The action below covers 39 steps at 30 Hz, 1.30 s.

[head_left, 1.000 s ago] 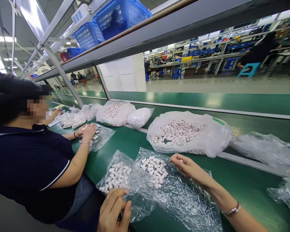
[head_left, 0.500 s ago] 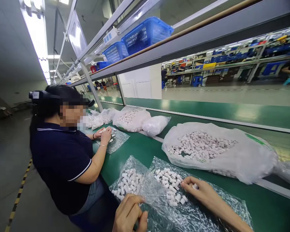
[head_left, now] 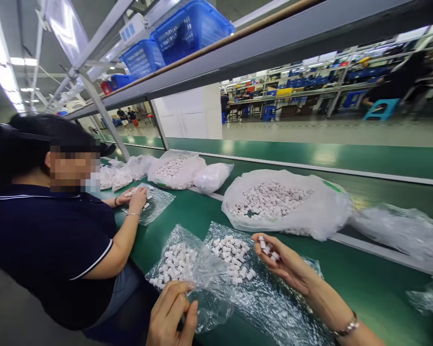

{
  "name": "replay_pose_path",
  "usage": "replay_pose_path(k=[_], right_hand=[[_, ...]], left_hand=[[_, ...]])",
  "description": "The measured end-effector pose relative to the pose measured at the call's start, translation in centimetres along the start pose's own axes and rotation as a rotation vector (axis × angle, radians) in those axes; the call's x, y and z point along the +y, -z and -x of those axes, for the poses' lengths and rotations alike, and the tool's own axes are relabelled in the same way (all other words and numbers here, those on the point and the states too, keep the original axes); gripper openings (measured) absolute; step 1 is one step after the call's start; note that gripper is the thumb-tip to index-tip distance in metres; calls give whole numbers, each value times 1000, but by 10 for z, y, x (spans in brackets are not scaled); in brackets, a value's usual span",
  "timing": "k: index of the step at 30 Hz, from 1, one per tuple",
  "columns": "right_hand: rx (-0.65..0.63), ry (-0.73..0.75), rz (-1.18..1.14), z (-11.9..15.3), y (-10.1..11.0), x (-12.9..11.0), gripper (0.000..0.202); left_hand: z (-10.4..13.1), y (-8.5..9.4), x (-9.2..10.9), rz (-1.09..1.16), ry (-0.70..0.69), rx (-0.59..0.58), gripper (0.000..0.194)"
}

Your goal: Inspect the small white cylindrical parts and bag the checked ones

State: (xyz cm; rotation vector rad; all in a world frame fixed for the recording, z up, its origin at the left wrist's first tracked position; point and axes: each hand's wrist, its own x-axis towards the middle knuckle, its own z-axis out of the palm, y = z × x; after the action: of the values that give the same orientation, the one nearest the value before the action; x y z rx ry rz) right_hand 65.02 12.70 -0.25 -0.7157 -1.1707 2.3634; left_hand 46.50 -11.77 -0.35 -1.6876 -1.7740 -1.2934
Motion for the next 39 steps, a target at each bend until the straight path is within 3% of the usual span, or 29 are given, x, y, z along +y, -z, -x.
replay_pose_path(k=[6,9,13,16,20,24,29,31,33,36,39], right_hand=[[-36,36,212,1,1,3,36],[-52,87,615,4,5,2,41],[-96,164,1302,13,9,5,25],[-138,146,1564,16,11,13,22],[-176,162,1690,12,12,18,16],[-154,145,1609,20,4,-2,21],[-226,157,1364,54,-36,-31,27],[-271,233,1430,56,-58,-19,24],[-283,381,1615,44,-79,7,23],[-271,654,1854,1,-106,56,15],[-274,704,1857,-41,-126,86,22]], left_hand=[[1,1,-2,7,-9,-24,22],[0,2,-1,2,9,-18,21],[-1,3,0,-3,28,-58,22],[0,4,-2,18,13,-79,22],[1,4,-4,34,-6,-88,19],[-1,6,-5,31,-14,-101,21],[-8,7,-6,48,-28,-109,19],[-11,4,-5,56,-37,-103,17],[-12,0,-4,68,-45,-77,16],[-14,-6,-3,100,-71,-5,16],[-14,-5,-4,109,-114,1,16]])
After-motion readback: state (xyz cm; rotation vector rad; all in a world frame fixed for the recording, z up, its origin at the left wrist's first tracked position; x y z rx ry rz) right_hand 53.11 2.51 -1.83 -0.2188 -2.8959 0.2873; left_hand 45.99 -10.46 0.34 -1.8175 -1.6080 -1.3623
